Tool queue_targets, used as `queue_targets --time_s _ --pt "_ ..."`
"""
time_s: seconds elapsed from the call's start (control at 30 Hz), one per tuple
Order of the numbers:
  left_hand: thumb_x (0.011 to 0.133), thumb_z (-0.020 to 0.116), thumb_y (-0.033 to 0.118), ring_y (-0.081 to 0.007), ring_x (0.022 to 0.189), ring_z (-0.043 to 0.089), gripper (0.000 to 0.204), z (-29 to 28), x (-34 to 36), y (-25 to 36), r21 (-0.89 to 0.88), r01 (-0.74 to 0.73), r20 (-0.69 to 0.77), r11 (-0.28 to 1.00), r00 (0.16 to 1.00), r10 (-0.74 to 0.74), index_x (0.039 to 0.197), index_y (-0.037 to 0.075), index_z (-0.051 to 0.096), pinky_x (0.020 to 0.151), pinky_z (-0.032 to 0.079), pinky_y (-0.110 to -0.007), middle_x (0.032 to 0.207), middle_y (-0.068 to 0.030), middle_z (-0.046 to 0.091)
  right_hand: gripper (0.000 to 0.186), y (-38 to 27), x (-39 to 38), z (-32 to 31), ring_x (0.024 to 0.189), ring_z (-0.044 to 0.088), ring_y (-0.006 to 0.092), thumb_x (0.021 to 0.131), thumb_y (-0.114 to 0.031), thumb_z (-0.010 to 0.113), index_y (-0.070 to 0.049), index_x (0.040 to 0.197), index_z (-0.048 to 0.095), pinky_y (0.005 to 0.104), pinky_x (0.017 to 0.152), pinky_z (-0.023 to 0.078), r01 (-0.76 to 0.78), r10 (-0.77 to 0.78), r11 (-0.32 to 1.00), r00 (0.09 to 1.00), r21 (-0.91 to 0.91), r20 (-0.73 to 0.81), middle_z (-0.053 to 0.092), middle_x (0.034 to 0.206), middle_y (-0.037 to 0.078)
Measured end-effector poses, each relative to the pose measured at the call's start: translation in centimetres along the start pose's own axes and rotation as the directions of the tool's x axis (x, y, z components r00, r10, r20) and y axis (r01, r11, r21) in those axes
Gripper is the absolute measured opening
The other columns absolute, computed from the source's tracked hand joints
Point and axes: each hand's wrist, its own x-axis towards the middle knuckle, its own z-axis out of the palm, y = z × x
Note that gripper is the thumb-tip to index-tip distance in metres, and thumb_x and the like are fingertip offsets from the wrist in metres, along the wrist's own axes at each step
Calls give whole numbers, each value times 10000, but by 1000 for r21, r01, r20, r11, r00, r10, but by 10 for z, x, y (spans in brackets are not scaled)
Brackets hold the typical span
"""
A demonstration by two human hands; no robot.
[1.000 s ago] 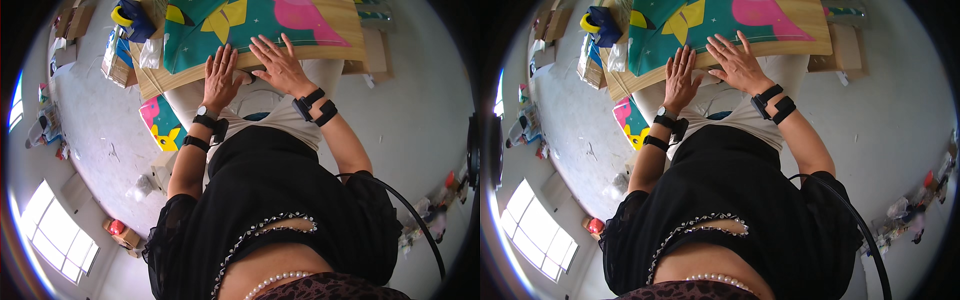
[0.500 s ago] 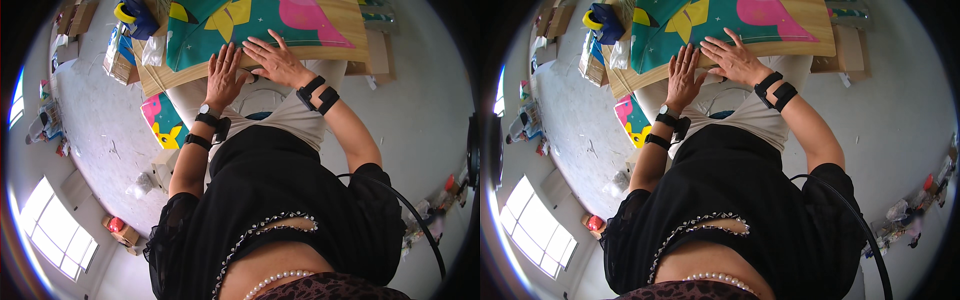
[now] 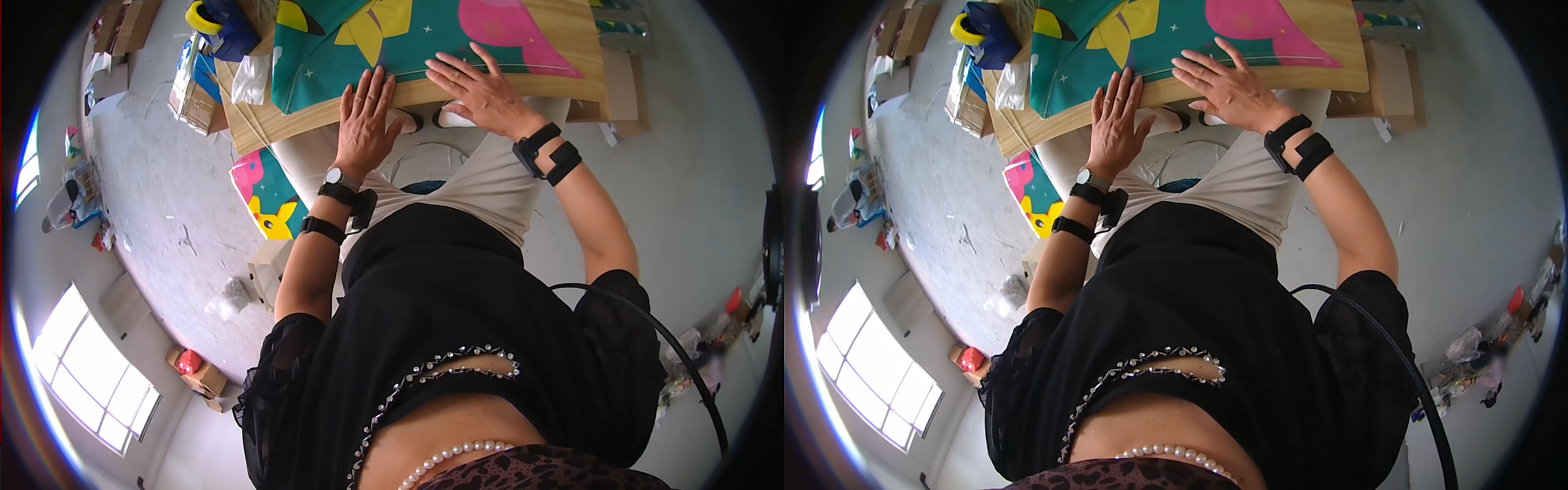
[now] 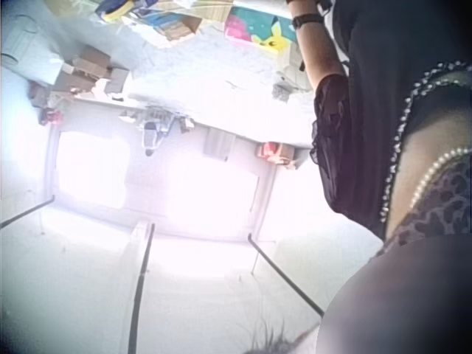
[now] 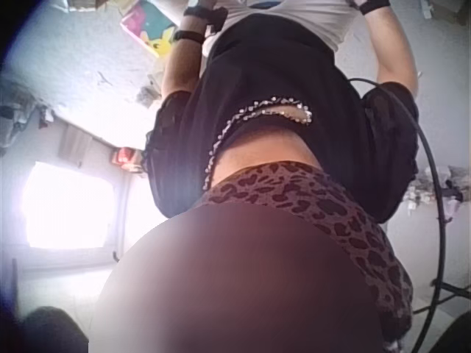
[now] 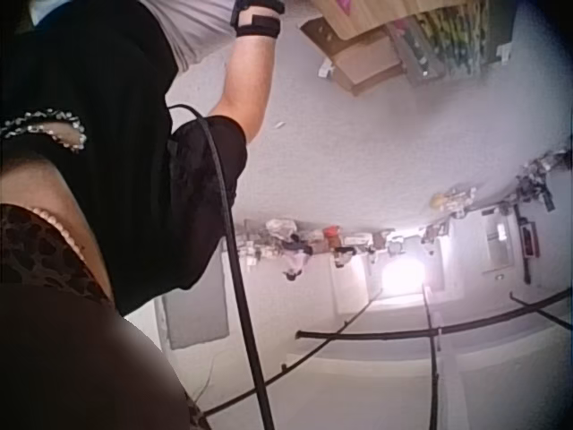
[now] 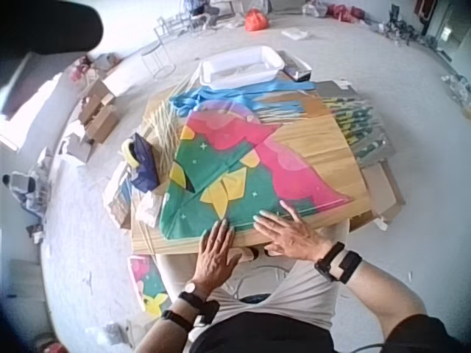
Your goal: The recorder is assembling components for a decorative frame, specifically attaching strings and adhesive tape to a printed art board.
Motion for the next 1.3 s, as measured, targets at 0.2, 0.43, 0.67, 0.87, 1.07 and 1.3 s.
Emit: queue_targets --time_s 0.2,0.43,0.67,0.87,1.07,1.3 --pt "952 665 357 -300 1563 223 775 0 -1 -2 0 -2 0 1000 1000 2 1608 128 322 1257 155 -507 1685 -108 265 634 12 -12 -4 1520 282 119 1002 -502 534 -201 1550 433 470 1286 149 -12 12 1000 1000 -27 28 376 1629 -58" --pt "946 673 351 -296 1564 223 783 1 -1 -3 -7 2 -1 1000 1000 -2 1610 131 320 1257 153 -506 1686 -104 266 638 22 -23 -13 1530 268 123 1011 -505 514 -200 1562 417 452 1285 156 -25 30 999 995 -48 100 340 1652 -59" --pt "946 672 357 -295 1564 221 783 3 -1 -5 -8 1 0 1000 1000 -1 1609 131 322 1258 150 -506 1685 -104 267 637 28 -32 -7 1534 265 130 1012 -454 542 -218 1581 379 447 1287 151 -65 65 998 993 0 98 295 1675 -28" --pt "939 682 348 -292 1565 220 790 4 -2 -7 -10 1 -6 1000 1000 -1 1608 131 323 1259 151 -502 1685 -104 267 654 32 -36 -7 1536 262 135 1000 -442 550 -233 1590 359 458 1294 137 -57 57 998 992 5 112 277 1683 -19" --pt "936 689 334 -293 1562 226 789 5 -3 -8 -14 0 -6 1000 1000 0 1606 130 326 1259 155 -501 1684 -104 269 618 38 -42 -8 1541 254 142 1021 -456 489 -249 1589 363 455 1296 135 -49 54 998 989 -46 135 278 1683 -24" --pt "909 711 338 -280 1566 223 812 9 -3 -12 -6 7 -3 1000 1000 -7 1601 137 337 1265 147 -501 1680 -100 281 608 47 -50 -8 1544 248 142 1028 -456 473 -250 1590 363 455 1295 137 -55 60 998 990 -43 124 284 1681 -26"
